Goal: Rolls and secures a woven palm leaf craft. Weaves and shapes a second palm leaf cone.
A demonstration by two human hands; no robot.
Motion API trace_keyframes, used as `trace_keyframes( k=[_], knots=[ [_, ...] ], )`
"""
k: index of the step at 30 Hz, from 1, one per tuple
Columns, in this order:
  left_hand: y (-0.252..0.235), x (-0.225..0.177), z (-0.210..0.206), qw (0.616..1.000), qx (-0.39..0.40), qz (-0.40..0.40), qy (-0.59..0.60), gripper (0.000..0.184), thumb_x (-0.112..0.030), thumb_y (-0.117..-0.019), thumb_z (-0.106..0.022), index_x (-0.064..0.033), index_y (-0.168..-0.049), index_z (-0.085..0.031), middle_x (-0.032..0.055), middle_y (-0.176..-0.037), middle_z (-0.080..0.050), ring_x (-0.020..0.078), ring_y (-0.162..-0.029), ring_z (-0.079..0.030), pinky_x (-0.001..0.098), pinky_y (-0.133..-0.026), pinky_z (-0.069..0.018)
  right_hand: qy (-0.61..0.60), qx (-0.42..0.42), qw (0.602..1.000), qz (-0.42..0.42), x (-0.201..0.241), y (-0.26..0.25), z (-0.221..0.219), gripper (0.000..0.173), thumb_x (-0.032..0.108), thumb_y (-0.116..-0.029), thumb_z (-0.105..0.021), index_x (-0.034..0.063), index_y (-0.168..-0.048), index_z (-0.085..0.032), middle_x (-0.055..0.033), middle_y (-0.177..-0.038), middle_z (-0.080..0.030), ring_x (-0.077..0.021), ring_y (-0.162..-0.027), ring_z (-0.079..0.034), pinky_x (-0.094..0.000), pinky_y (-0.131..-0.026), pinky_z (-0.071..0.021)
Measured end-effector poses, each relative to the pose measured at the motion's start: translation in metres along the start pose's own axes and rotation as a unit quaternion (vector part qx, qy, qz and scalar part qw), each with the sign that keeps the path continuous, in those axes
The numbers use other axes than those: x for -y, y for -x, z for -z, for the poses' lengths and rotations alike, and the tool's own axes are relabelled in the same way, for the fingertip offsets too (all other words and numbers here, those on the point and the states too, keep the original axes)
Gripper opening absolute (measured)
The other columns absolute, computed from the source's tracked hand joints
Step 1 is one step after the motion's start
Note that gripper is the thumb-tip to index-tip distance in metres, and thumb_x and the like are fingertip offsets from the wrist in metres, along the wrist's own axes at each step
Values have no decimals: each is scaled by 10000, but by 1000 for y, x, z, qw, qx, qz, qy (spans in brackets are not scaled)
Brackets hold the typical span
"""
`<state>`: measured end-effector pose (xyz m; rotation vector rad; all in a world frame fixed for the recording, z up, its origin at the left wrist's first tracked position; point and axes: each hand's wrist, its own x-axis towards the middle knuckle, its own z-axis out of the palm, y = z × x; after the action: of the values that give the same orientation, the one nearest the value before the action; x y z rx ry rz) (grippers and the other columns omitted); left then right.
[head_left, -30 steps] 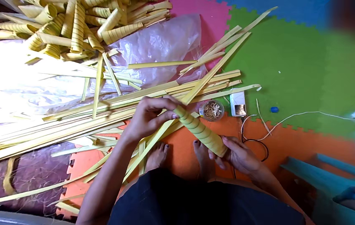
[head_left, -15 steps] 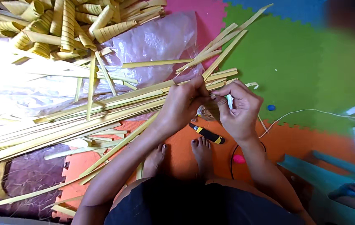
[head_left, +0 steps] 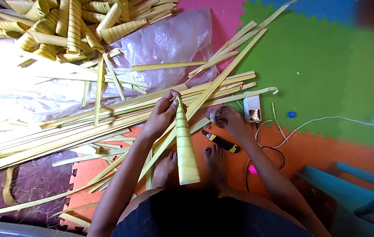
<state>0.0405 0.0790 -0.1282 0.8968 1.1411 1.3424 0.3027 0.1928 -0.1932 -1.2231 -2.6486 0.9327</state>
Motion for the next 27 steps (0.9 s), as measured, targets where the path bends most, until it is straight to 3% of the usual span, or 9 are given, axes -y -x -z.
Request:
trace_keyframes(
  k=[6,9,12,14,18,20,22,24,27],
  knots=[
    [0,-6,-7,1000,25,-4,14,177,-78,-1080,-372,-165,-1083,-526,-49,-891,-682,28,-819,-668,185,-745,-555,24,25,999,-11,2,-2,-2,77,-31,-924,-697,-65,-994,-699,-250,-1092,-670,-451,-1106,-623,-594,-963,-508],
    [0,-5,-11,999,24,-29,-18,153,-64,-1072,-392,-138,-1080,-526,-55,-883,-673,14,-818,-657,181,-755,-544,-31,-42,999,-5,11,9,14,85,-63,-946,-647,-74,-1027,-668,-256,-1044,-680,-406,-907,-692,-564,-830,-565],
    [-2,-3,-21,992,17,-98,-81,114,-41,-1040,-430,-74,-1074,-533,-53,-879,-644,5,-816,-631,189,-760,-524,-43,-110,993,26,32,17,37,152,-60,-959,-610,-42,-1072,-710,-218,-1076,-699,-348,-916,-710,-513,-835,-581],
    [-2,-5,-30,984,38,-139,-106,96,-42,-1027,-463,-35,-1077,-545,-16,-904,-640,37,-852,-650,230,-799,-552,-53,-146,986,61,55,21,53,155,-39,-972,-596,-18,-1055,-725,-171,-1054,-676,-266,-915,-687,-412,-817,-582],
    [5,-26,-48,973,96,-164,-129,76,-48,-1029,-509,-23,-1088,-550,41,-943,-638,60,-829,-643,199,-728,-550,-190,-205,948,151,97,31,76,154,-18,-984,-584,-10,-1047,-724,-79,-1064,-610,-71,-947,-626,-183,-820,-554],
    [8,-36,-54,969,112,-176,-133,64,-28,-1018,-519,-5,-1067,-555,49,-918,-633,57,-801,-639,193,-711,-553,-292,-212,911,199,108,32,82,117,-7,-960,-649,0,-1067,-696,-33,-1037,-629,-53,-934,-644,-197,-824,-581],
    [10,-42,-57,967,123,-186,-125,51,-10,-1012,-526,-4,-1053,-557,39,-898,-623,36,-777,-617,175,-699,-538,-333,-219,887,235,112,31,82,115,27,-916,-724,67,-1007,-665,15,-979,-661,-46,-921,-657,-209,-814,-585],
    [13,-44,-60,966,129,-195,-108,42,-7,-1008,-530,-12,-1041,-555,30,-883,-617,23,-763,-605,160,-683,-525,-318,-248,877,262,115,30,80,75,31,-900,-742,55,-943,-685,4,-921,-669,-70,-913,-660,-223,-808,-579],
    [18,-46,-62,966,129,-204,-92,38,-8,-1005,-534,-22,-1036,-551,22,-884,-615,20,-778,-607,158,-694,-526,-265,-282,879,278,118,33,79,35,74,-964,-685,52,-942,-669,-8,-938,-677,-87,-961,-661,-257,-869,-567]
  ],
)
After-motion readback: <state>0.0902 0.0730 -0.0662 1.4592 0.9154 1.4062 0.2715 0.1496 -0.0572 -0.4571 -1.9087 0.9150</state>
